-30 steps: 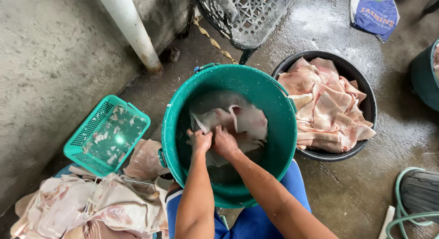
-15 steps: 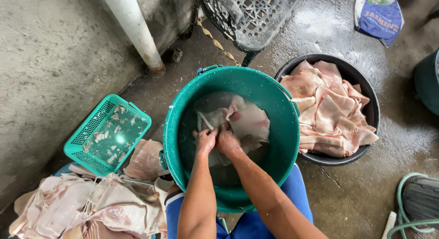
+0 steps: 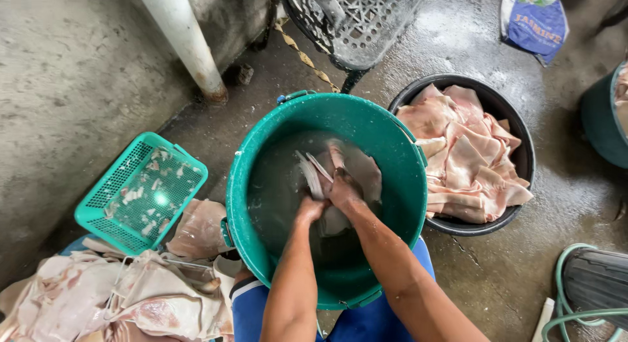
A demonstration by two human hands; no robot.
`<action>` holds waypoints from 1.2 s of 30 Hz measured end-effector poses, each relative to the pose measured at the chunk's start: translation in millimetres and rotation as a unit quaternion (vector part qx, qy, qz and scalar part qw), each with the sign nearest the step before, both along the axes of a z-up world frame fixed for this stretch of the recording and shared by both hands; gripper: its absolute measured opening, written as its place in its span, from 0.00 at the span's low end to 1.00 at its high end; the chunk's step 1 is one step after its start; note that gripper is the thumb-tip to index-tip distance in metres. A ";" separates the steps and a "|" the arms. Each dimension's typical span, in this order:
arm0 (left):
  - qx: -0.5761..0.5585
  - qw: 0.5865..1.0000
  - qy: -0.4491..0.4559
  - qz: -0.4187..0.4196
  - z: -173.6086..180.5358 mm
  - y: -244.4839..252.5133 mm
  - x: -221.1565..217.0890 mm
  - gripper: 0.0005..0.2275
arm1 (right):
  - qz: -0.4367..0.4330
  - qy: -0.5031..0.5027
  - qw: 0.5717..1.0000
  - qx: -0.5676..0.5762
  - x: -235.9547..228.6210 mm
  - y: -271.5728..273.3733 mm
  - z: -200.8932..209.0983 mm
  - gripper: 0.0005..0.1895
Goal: The person washes large pieces of raw pork skin by hand in a green bucket filled with water, scrubbing them individually and moving them between basins.
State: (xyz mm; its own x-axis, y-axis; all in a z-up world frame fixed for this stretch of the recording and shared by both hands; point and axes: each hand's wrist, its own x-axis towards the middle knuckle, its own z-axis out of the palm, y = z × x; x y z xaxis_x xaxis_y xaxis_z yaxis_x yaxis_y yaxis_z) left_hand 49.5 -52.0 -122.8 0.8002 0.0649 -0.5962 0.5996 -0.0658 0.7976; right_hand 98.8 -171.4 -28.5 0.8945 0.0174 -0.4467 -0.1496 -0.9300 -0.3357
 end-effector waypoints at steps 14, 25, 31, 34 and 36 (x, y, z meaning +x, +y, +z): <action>-0.133 0.975 0.057 0.167 112.4 42.9 -16.7 0.16 | -0.226 0.133 0.924 0.279 6.0 -46.4 -18.5 0.33; -0.061 0.951 0.223 0.205 139.8 96.8 -45.8 0.31 | -0.134 0.258 0.853 0.434 -12.0 18.2 -48.4 0.24; -0.037 0.925 0.185 0.329 95.1 91.5 -49.5 0.38 | -0.137 -0.022 0.953 0.271 -39.6 14.5 -53.7 0.22; 0.002 0.918 0.163 0.361 76.8 82.6 -47.1 0.39 | -0.167 -0.101 0.961 0.196 -45.3 15.7 -50.1 0.25; 0.034 0.914 0.168 0.367 71.3 83.0 -51.5 0.38 | -0.204 -0.021 0.949 0.238 -51.8 18.6 -34.5 0.25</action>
State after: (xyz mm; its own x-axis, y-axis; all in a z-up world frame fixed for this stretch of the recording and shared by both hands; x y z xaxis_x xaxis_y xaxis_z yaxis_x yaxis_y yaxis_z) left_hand -2.1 31.0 -51.4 0.2981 0.5572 -0.7750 0.7132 0.4097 0.5688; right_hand 46.9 -152.8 -63.0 0.8871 -0.1427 -0.4390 -0.4416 -0.5394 -0.7169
